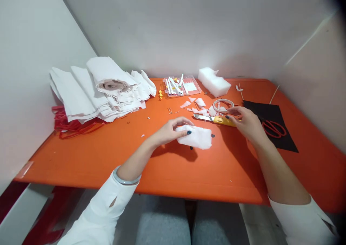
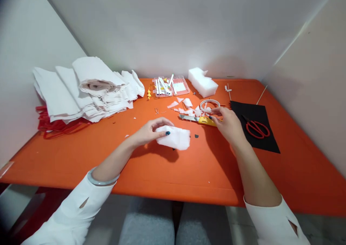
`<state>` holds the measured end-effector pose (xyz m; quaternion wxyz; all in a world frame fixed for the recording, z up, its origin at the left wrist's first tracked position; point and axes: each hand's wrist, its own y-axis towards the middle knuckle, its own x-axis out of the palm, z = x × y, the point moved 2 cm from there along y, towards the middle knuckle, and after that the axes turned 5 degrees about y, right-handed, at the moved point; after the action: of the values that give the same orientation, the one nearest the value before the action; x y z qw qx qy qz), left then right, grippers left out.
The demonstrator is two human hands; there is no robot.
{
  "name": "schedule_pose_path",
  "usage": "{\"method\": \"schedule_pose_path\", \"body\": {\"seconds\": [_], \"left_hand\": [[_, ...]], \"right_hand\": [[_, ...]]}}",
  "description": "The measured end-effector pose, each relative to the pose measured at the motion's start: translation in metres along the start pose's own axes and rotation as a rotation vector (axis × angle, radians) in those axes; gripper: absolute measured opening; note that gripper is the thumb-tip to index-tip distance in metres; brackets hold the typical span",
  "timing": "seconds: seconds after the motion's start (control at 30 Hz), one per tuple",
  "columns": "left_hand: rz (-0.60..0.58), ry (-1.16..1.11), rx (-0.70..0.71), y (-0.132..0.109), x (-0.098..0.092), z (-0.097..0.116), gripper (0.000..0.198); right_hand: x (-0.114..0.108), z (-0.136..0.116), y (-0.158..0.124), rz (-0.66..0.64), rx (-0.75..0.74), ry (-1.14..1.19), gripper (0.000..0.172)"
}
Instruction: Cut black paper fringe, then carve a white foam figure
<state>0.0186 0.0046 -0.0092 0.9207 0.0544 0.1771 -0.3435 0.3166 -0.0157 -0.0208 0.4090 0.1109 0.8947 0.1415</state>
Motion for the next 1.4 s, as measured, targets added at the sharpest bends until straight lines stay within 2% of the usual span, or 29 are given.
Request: {"method": "schedule_pose_path", "body": {"seconds": [0.07, 0.17, 0.33, 0.43, 0.53, 0.63, 0.73, 0.83, 1.0, 1.1, 1.23, 1.3, 1.4], "left_hand": [[-0.025, -0.026, 0.011, -0.001, 0.004, 0.002, 0.038], [0.025, -0.062, -0.006, -0.002, 0.007, 0.003, 0.041], [-0.018, -0.118, -0.152, -0.003, 0.007, 0.001, 0.04], [0.027, -0.066, -0.103, -0.002, 0.005, 0.0, 0.041], [0.05, -0.04, -0.064, 0.001, 0.003, -0.002, 0.037], [0.091, -0.094, -0.045, 0.004, 0.002, -0.006, 0.038], [0.18, -0.116, -0.113, 0.006, 0.001, -0.012, 0.041], [0.241, -0.051, -0.176, 0.005, 0.0, -0.017, 0.037], [0.222, -0.035, -0.155, 0.003, 0.001, -0.01, 0.034], [0.24, -0.204, -0.121, 0.003, 0.003, -0.003, 0.04], [0.099, -0.412, -0.119, 0.004, 0.018, 0.002, 0.056], [0.068, -0.418, -0.18, 0.003, 0.028, 0.001, 0.056], [0.093, -0.45, -0.253, 0.003, 0.037, -0.001, 0.053]], "right_hand": [[-0.006, 0.016, 0.004, -0.109, -0.05, -0.195, 0.027], [-0.004, 0.03, 0.005, -0.224, -0.075, -0.285, 0.031], [0.001, 0.022, 0.003, -0.271, -0.087, -0.259, 0.03], [-0.008, 0.011, 0.0, -0.264, -0.004, -0.235, 0.032], [-0.018, -0.001, -0.003, -0.251, 0.049, -0.119, 0.028], [-0.021, -0.013, -0.005, -0.155, 0.056, 0.066, 0.028], [-0.009, -0.025, -0.008, -0.136, 0.138, 0.343, 0.032], [0.012, -0.039, -0.015, -0.202, 0.269, 0.559, 0.034], [0.037, -0.064, -0.029, -0.36, 0.298, 0.668, 0.034], [0.042, -0.07, -0.033, -0.305, 0.364, 0.747, 0.033], [0.049, -0.069, -0.037, -0.129, 0.475, 0.937, 0.038], [0.053, -0.07, -0.038, -0.121, 0.478, 0.972, 0.04], [0.058, -0.073, -0.042, -0.201, 0.447, 0.931, 0.038]]}}
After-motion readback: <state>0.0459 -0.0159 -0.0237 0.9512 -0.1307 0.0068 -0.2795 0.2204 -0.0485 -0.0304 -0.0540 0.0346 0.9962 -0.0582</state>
